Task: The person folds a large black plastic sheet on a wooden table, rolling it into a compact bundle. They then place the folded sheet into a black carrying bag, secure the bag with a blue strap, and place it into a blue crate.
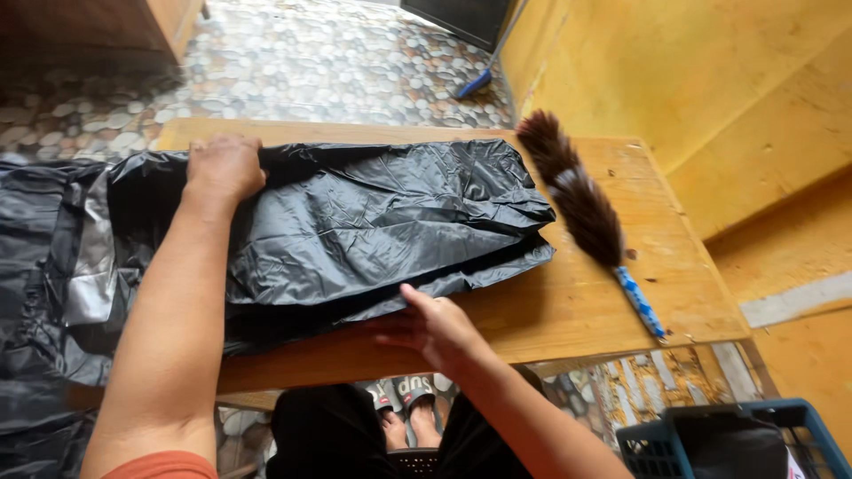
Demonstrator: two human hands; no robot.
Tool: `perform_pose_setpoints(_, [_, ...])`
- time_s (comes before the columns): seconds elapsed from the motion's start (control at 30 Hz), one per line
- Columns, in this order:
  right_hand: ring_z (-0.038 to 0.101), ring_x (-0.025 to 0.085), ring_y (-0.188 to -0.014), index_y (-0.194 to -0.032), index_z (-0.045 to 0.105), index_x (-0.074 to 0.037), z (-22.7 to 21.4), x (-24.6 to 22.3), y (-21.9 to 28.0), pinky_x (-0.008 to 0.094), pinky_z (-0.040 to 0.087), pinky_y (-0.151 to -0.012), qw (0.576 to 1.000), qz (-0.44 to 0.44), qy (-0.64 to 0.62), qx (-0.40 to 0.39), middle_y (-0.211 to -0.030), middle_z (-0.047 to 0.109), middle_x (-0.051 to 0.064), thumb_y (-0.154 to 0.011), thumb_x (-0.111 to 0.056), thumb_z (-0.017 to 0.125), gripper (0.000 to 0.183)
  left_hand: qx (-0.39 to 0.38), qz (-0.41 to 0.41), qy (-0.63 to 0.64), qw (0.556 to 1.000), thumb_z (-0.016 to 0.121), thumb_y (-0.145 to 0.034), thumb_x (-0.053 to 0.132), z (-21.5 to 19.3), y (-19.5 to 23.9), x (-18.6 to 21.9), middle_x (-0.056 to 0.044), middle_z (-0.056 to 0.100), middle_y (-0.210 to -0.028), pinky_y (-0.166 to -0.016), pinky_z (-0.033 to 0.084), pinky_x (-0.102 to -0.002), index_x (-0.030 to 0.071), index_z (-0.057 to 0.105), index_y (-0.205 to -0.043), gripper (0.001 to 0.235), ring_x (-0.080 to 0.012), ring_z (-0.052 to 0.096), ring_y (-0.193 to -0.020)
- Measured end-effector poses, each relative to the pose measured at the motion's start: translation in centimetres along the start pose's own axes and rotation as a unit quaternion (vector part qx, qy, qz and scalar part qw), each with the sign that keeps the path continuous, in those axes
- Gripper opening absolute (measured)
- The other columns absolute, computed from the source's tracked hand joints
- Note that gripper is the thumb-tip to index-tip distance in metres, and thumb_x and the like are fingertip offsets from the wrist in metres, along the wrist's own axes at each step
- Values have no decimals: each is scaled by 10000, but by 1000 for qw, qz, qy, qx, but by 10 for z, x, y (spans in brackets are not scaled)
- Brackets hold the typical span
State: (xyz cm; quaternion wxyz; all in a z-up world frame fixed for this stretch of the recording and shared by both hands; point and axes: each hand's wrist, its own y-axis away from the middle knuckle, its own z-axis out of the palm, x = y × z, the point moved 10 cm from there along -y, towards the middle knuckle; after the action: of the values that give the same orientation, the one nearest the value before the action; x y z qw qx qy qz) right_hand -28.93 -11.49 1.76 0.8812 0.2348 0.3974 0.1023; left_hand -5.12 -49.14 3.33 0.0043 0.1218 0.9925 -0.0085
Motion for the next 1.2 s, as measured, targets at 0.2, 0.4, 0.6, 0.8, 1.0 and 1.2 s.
perform_pose_setpoints(0.2, [740, 268, -834, -1046, 759, -229, -140, -178, 122, 423, 596, -783, 698, -367, 525, 320, -842, 747, 75, -1026, -296, 625, 150, 140, 73, 40, 987, 631, -889, 330, -27, 14, 108, -108, 666, -1161, -994, 430, -542, 212, 750, -1182, 337, -355, 600, -1190])
perform_pose_setpoints(0.4, [554, 450, -1293, -1565, 535, -203, -297, -244, 87, 609, 475, -1039, 428, -216, 770, 421, -1371, 601, 205, -965, -412, 590, 638, 284, 156, 76, 943, 715, -788, 178, -66, 28, 202, -128, 675, -1078, -1003, 448, -489, 115, 765, -988, 216, -355, 665, -1047])
perform_pose_setpoints(0.6, [650, 388, -1160, -1419, 672, -201, -357, -261, 79, 509, 583, -943, 403, -224, 785, 414, -1183, 651, 139, -1003, -342, 590, 447, 250, 140, 54, 957, 682, -897, 626, -108, 132, 246, -300, 446, -1554, -1217, 193, -600, 13, 555, -1489, 861, -425, 332, -1500])
perform_pose_setpoints(0.8, [615, 492, -1068, -1563, 462, -44, -244, -264, 147, 592, 531, -876, 547, -166, 695, 435, -1411, 470, 292, -1099, -294, 402, 530, -23, 198, 40, 979, 292, -924, 834, -43, 216, 209, -215, 110, -1700, -1230, 39, -602, 178, 196, -1638, 974, -356, 37, -1585])
perform_pose_setpoints(1.0, [502, 354, -1395, -1663, 148, -90, -168, -199, 130, 471, 459, -1181, 498, -126, 816, 265, -1624, 370, 167, -1073, -208, 349, 635, 132, 115, 57, 983, 323, -959, 780, -40, 236, 127, -202, 286, -1664, -1242, 75, -578, 165, 344, -1605, 893, -338, 196, -1565])
perform_pose_setpoints(1.2, [685, 425, -1052, -1663, 237, -267, -71, -127, 96, 526, 482, -876, 561, -10, 800, 213, -1231, 681, 222, -1029, -329, 250, 637, 57, 82, 127, 987, 288, -963, 754, -21, 229, 108, -179, 215, -1690, -1239, 36, -585, 174, 262, -1631, 885, -304, 115, -1585])
